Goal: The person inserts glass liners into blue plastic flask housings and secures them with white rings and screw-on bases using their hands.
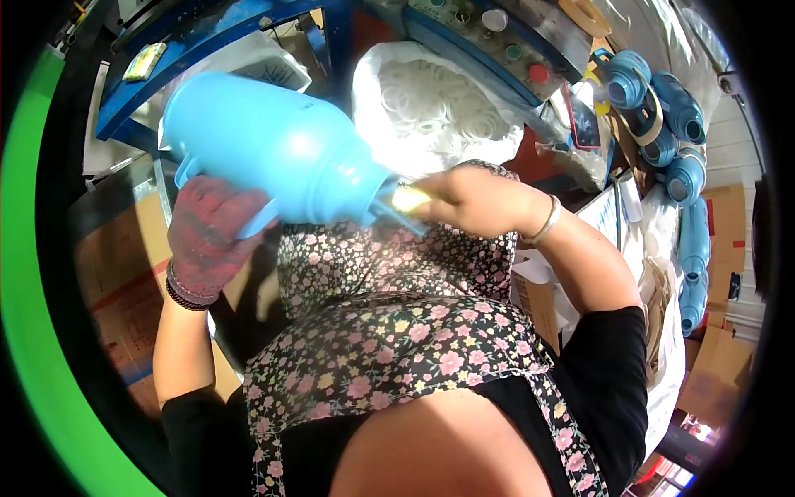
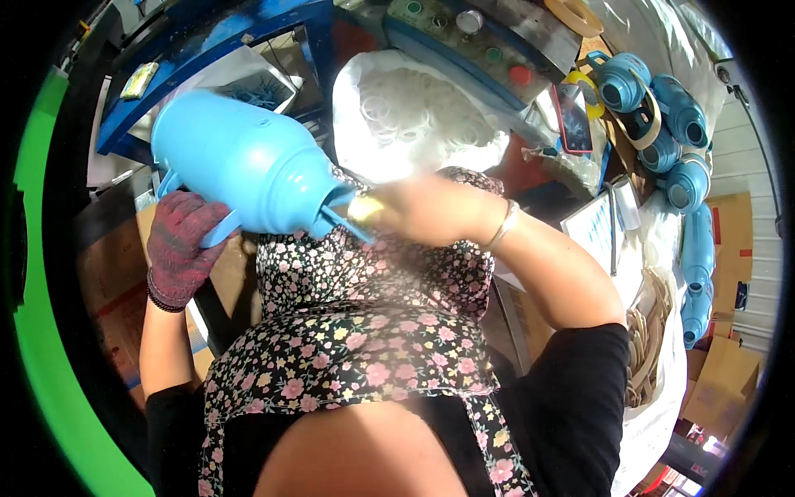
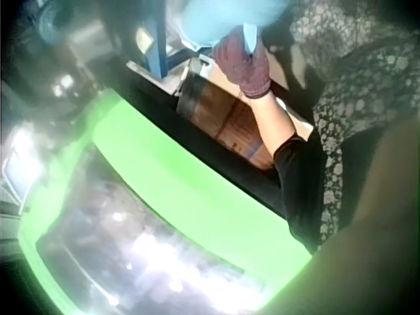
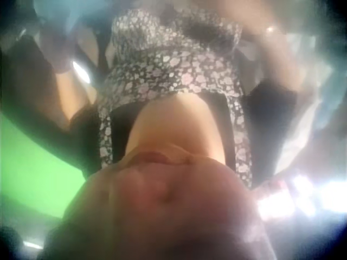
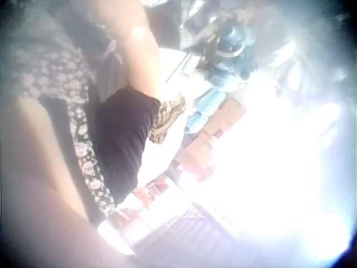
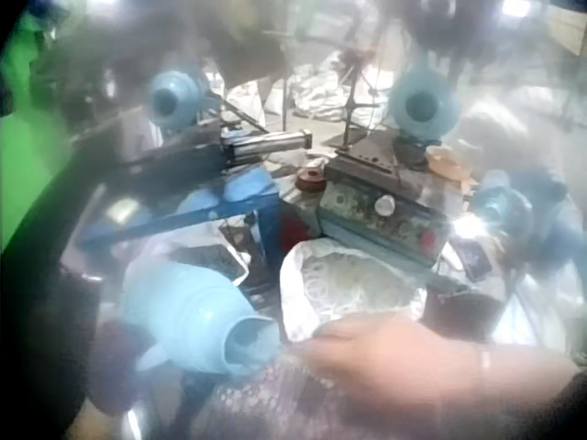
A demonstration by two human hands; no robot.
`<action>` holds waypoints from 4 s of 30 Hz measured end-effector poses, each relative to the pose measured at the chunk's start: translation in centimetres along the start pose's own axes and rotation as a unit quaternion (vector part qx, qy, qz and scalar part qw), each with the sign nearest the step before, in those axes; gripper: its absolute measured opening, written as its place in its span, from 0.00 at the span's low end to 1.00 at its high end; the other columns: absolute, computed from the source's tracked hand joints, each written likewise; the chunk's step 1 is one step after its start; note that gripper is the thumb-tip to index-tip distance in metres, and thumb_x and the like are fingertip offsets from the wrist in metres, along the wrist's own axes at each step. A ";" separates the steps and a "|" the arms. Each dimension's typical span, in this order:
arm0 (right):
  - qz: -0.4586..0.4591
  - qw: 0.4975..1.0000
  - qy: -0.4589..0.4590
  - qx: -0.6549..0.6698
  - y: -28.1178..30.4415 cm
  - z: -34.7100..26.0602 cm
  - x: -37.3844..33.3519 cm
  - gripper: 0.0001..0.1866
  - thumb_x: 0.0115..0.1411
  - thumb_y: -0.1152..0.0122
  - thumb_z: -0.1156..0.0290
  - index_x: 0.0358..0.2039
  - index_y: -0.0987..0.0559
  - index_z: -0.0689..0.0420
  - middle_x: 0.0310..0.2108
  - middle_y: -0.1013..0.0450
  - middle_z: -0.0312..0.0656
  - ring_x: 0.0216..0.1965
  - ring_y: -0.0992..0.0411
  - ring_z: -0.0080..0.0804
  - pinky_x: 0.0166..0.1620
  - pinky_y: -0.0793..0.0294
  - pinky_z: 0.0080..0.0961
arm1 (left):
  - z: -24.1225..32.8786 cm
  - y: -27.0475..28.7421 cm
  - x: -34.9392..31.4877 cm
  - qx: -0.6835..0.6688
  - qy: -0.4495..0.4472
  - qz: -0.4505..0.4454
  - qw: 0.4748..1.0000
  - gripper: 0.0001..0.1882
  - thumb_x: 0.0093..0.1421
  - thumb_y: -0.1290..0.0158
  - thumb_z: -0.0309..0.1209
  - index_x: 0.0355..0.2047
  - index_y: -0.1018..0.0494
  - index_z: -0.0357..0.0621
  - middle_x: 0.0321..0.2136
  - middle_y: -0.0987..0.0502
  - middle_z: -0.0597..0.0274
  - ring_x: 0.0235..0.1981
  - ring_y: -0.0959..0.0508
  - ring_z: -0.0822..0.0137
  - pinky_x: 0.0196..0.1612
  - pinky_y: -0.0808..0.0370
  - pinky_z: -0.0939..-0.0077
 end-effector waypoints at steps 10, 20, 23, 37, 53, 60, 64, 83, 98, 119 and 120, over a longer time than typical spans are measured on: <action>0.317 0.875 0.261 -0.256 3.0 -6.1 -0.6 0.10 0.55 0.43 0.71 0.39 0.20 0.51 0.29 0.25 0.38 0.29 0.25 0.37 0.31 0.25 0.32 | -3.3 0.7 -1.0 -0.052 0.080 0.087 0.992 0.24 0.42 0.32 0.21 0.41 0.25 0.43 0.40 0.24 0.55 0.43 0.25 0.55 0.47 0.28 0.62; 0.308 0.949 -0.022 -0.064 7.1 10.6 4.1 0.22 0.57 0.40 0.73 0.53 0.26 0.53 0.42 0.24 0.47 0.40 0.24 0.36 0.45 0.23 0.29 | -11.8 -0.2 -0.9 -0.239 0.299 0.166 0.909 0.20 0.53 0.40 0.18 0.48 0.27 0.39 0.43 0.25 0.59 0.44 0.25 0.67 0.49 0.27 0.73; 0.243 0.946 -0.155 -0.149 3.9 15.6 7.3 0.22 0.58 0.40 0.70 0.55 0.27 0.52 0.50 0.28 0.48 0.48 0.28 0.39 0.54 0.29 0.32 | -11.9 1.0 -0.4 -0.197 0.323 0.186 0.907 0.22 0.51 0.38 0.19 0.48 0.27 0.40 0.45 0.26 0.57 0.47 0.26 0.65 0.51 0.28 0.70; 0.185 0.966 -0.184 -0.003 -0.1 19.7 14.3 0.12 0.57 0.47 0.69 0.39 0.22 0.58 0.41 0.25 0.51 0.44 0.27 0.47 0.47 0.28 0.37 | -5.9 11.8 -5.2 -0.296 0.291 0.530 0.740 0.26 0.66 0.54 0.38 0.60 0.39 0.36 0.61 0.37 0.50 0.57 0.33 0.52 0.60 0.33 0.56; 0.509 0.807 0.140 0.267 4.2 0.7 -12.7 0.13 0.62 0.44 0.72 0.47 0.28 0.60 0.30 0.24 0.39 0.31 0.23 0.31 0.35 0.23 0.23 | 15.6 4.6 14.3 -0.407 -0.162 -0.028 0.898 0.49 0.36 0.27 0.36 0.59 0.39 0.44 0.53 0.29 0.49 0.55 0.29 0.49 0.57 0.34 0.52; 0.317 0.804 0.080 0.497 7.0 -5.6 -21.0 0.16 0.59 0.52 0.78 0.48 0.29 0.65 0.24 0.27 0.45 0.15 0.27 0.30 0.16 0.27 0.18 | 16.9 3.7 15.8 -0.305 -0.201 -0.022 0.931 0.42 0.37 0.28 0.38 0.53 0.35 0.44 0.50 0.27 0.49 0.51 0.27 0.49 0.53 0.32 0.54; 0.380 0.816 0.095 0.425 8.5 -7.0 -22.6 0.16 0.59 0.55 0.79 0.47 0.27 0.65 0.25 0.28 0.42 0.16 0.27 0.25 0.17 0.26 0.15 | 16.9 3.9 15.9 -0.268 -0.207 -0.027 0.941 0.39 0.37 0.29 0.40 0.50 0.32 0.43 0.48 0.27 0.49 0.49 0.26 0.49 0.51 0.31 0.55; 0.254 0.909 0.245 -0.221 7.9 -10.4 -19.2 0.11 0.40 0.36 0.75 0.27 0.23 0.57 0.27 0.31 0.41 0.27 0.31 0.41 0.27 0.30 0.33 | 16.7 -2.9 17.0 -0.259 -0.277 -0.026 0.925 0.12 0.51 0.42 0.34 0.36 0.24 0.43 0.36 0.25 0.55 0.34 0.23 0.56 0.36 0.26 0.62; -0.025 0.929 0.227 -0.290 8.9 -11.1 -18.4 0.12 0.49 0.38 0.59 0.23 0.22 0.54 0.23 0.28 0.40 0.28 0.27 0.41 0.35 0.28 0.38 | 17.9 7.6 17.0 -0.378 -0.358 -0.090 0.849 0.11 0.53 0.41 0.40 0.33 0.21 0.49 0.45 0.26 0.47 0.45 0.25 0.49 0.47 0.28 0.57; 0.324 0.669 0.029 0.668 8.7 5.4 -5.7 0.31 0.54 0.39 0.55 0.57 0.34 0.48 0.49 0.29 0.40 0.47 0.29 0.38 0.43 0.25 0.37 | -13.5 9.4 19.2 0.272 0.139 0.105 0.946 0.16 0.57 0.45 0.41 0.41 0.28 0.47 0.35 0.24 0.53 0.36 0.24 0.51 0.40 0.31 0.55; 0.328 0.690 0.028 0.645 10.2 3.7 -5.2 0.30 0.56 0.41 0.56 0.58 0.35 0.47 0.50 0.29 0.38 0.48 0.29 0.37 0.46 0.25 0.38 | -10.7 12.4 15.2 0.233 0.019 0.224 0.946 0.12 0.53 0.40 0.36 0.34 0.26 0.46 0.28 0.25 0.54 0.29 0.26 0.52 0.33 0.33 0.55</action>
Point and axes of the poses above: each hand's wrist, its own x-axis towards the middle knuckle, its own y-axis out of the back of the hand, z = x × y, the point moved 4 cm from there along x, towards the middle knuckle
